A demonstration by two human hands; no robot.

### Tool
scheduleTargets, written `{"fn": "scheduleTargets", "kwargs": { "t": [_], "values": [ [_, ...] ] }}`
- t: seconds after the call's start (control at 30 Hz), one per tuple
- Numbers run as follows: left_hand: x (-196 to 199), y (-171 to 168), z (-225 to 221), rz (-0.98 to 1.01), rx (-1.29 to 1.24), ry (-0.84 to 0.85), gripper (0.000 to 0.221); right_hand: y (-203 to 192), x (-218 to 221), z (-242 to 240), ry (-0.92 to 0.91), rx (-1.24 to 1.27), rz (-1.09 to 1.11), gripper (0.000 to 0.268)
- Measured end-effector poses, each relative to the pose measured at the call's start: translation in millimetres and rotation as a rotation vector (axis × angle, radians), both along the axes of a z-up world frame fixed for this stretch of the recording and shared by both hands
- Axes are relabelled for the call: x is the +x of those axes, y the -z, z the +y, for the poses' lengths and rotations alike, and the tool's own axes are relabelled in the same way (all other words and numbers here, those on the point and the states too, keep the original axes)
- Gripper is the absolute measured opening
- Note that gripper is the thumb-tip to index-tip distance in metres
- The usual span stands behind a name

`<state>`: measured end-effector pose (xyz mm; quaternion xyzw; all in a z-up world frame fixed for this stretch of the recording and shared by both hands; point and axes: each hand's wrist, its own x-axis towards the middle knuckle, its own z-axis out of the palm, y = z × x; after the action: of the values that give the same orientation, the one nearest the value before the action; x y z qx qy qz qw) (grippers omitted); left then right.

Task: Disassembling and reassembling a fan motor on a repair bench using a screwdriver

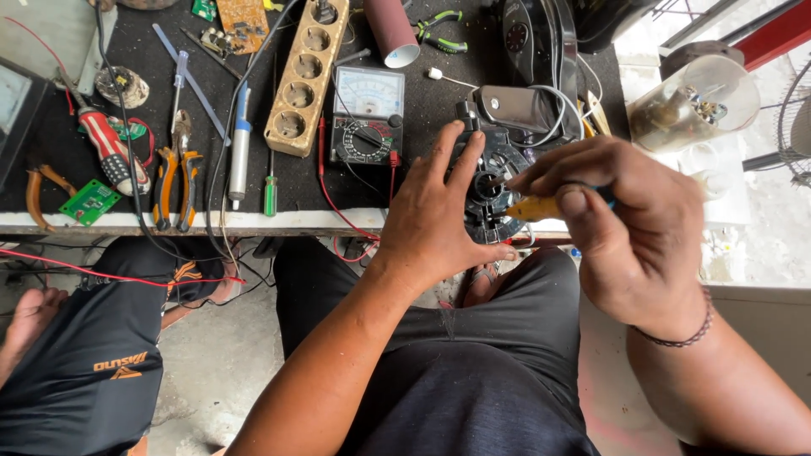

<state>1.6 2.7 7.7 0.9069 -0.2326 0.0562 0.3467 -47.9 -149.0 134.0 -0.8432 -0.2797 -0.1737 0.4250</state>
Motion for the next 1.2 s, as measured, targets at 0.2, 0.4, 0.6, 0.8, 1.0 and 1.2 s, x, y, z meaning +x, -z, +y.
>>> {"fn": "scheduleTargets", "kwargs": {
  "t": [0.2,0.4,0.6,0.8,1.0,1.2],
  "values": [
    [-1.3,10.5,-8.4,-0.056,-0.105,-0.003,0.125,39.3,12.3,19.3,-0.096,0.688,0.205,0.04],
    [-1.1,10.9,-8.2,-0.048,-0.119,0.016,0.124,35.6,5.5,20.5,-0.016,0.589,0.177,0.044],
    [-0.4,10.4,-6.8,-0.038,-0.131,0.026,0.123,28.8,25.3,-4.4,-0.542,0.652,0.442,0.033],
    [-0.8,6.7,-6.0,-0.031,-0.106,0.013,0.123,39.9,28.7,-14.3,-0.292,0.603,0.116,0.023],
    [0.6,8.5,-8.2,-0.03,-0.086,0.017,0.128,19.1,2.5,-27.1,0.105,-0.062,-0.299,0.045],
    [0.6,6.4,-6.6,0.023,-0.049,0.016,0.144,5.8,-2.6,-13.7,0.021,-0.062,-0.128,0.035]
  ]
}}
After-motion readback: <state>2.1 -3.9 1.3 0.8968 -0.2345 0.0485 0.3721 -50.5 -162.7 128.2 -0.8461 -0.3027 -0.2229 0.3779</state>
